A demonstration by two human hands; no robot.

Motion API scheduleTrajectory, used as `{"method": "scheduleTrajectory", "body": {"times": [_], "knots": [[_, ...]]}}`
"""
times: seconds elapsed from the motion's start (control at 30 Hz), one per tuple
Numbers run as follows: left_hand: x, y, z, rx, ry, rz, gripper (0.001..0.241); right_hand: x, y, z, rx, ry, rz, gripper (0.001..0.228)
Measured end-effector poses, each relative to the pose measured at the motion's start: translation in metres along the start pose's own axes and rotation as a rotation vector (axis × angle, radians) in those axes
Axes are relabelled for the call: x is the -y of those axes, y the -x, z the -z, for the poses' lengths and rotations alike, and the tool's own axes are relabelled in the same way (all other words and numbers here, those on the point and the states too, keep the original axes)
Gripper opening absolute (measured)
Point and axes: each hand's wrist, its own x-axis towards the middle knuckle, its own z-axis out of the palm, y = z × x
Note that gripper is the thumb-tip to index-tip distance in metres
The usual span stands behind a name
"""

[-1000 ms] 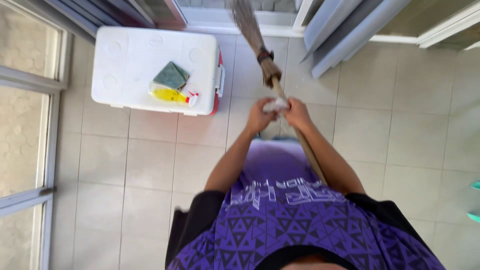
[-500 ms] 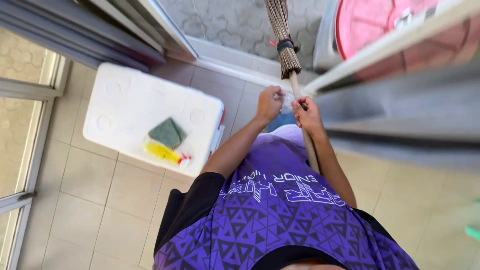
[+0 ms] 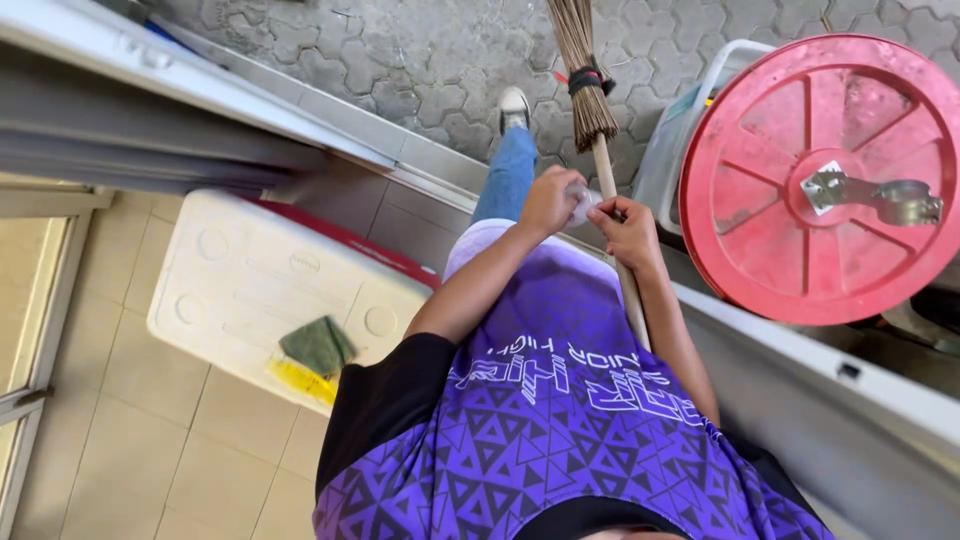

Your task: Sweeping a tiled outdoor walkway using a broom.

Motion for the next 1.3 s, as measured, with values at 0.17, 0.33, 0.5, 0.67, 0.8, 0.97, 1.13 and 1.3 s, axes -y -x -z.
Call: {"method": "scheduleTrajectory", "body": {"times": [0.17, 0.33, 0.5, 0.67, 0.8, 0.97, 1.13, 1.3], "knots": [[0.097, -0.146, 0.024, -0.177, 0.018, 0.099, 0.019, 0.039, -0.17, -0.029, 0.059, 0.027, 0.104, 0.021], [0.305, -0.367, 0.079, -0.159, 0.192, 0.335, 0.04, 0.113, -0.419, -0.073, 0.139, 0.095, 0.16, 0.031], [0.305, -0.399, 0.182, -0.309, 0.328, 0.742, 0.044, 0.177, -0.495, -0.093, 0.292, -0.05, -0.054, 0.059], [0.392, -0.445, 0.246, -0.577, 0.445, 1.042, 0.034, 0.215, -0.593, -0.145, 0.369, -0.142, -0.152, 0.057], [0.446, -0.474, 0.3, -0.953, 1.094, 1.076, 0.019, 0.25, -0.661, -0.196, 0.462, -0.175, -0.228, 0.06], [0.549, -0.524, 0.374, -1.038, 1.317, 1.12, 0.029, 0.289, -0.745, -0.276, 0.512, -0.127, -0.239, 0.059], [0.664, -0.564, 0.456, -1.078, 1.357, 1.14, 0.038, 0.338, -0.836, -0.357, 0.546, 0.045, -0.214, 0.063], [0.715, -0.569, 0.526, -1.273, 1.875, 1.141, 0.078, 0.387, -0.878, -0.402, 0.539, 0.072, -0.195, 0.065]]}}
